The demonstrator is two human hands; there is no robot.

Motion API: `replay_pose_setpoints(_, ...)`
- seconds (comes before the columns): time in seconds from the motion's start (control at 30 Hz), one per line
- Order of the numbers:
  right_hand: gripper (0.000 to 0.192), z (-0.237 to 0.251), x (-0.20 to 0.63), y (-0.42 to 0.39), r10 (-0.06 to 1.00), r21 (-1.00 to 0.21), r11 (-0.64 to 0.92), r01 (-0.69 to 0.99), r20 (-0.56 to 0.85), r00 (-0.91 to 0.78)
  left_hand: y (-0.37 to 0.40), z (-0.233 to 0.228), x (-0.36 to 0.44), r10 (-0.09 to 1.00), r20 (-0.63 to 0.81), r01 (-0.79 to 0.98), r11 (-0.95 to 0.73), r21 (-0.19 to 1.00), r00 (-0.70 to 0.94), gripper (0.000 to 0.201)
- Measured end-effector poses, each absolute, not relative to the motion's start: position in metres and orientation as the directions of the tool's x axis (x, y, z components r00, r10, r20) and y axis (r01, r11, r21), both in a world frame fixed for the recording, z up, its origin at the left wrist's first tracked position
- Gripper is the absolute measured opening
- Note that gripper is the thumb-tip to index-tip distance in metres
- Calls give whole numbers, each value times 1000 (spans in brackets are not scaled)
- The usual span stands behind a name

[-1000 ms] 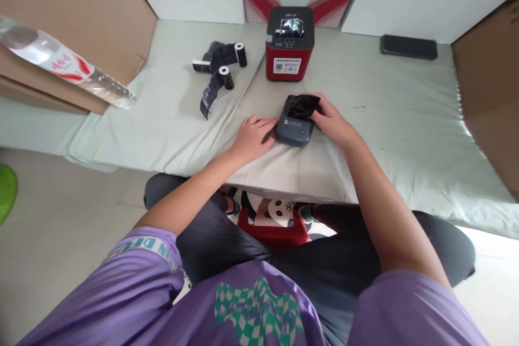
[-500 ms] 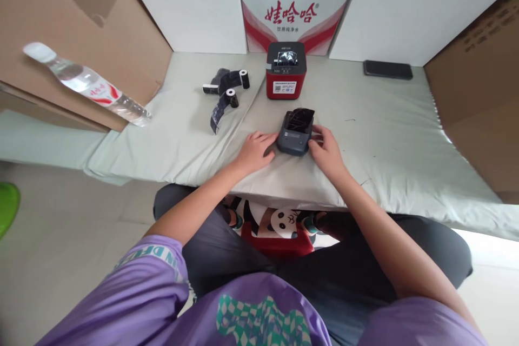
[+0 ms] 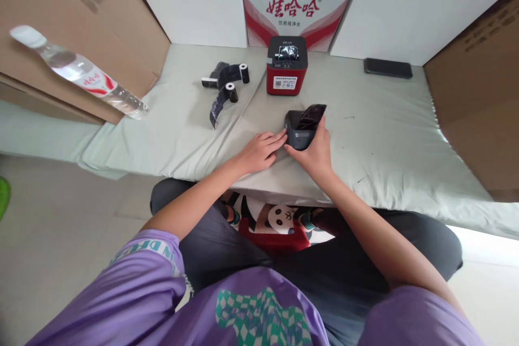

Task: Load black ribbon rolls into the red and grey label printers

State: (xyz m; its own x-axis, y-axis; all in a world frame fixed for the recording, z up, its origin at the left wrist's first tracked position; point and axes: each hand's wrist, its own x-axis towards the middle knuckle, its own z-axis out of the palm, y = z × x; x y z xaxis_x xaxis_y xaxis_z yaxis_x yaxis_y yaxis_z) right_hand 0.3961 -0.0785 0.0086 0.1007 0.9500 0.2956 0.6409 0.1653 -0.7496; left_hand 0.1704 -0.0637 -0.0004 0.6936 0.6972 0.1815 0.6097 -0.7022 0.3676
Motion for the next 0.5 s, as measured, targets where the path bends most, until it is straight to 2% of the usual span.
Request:
replay_pose_setpoints(0.17,98,14,401,-74,951,-792,159,590,283,124,-66,5,171,709,144,633,-688,354,690,71)
replay_pose_setpoints(0.33,123,12,427,-55,936,-812,133,569,292,198,-68,8,172,707,98,645,-686,337,700,62)
replay_pose_setpoints(0.4,126,13,441,-40,905,-809,112,577,323,277,-68,8,172,708,96,643,-683,347,700,60)
replay_pose_setpoints(0.43,121,13,449,-32,889,-810,121,573,345,301,-67,8,172,709,97,641,-681,354,699,59)
replay_pose_setpoints(0.5,100,15,462,-14,915,-821,197,535,350,199,-67,7,172,711,100,638,-677,368,696,59)
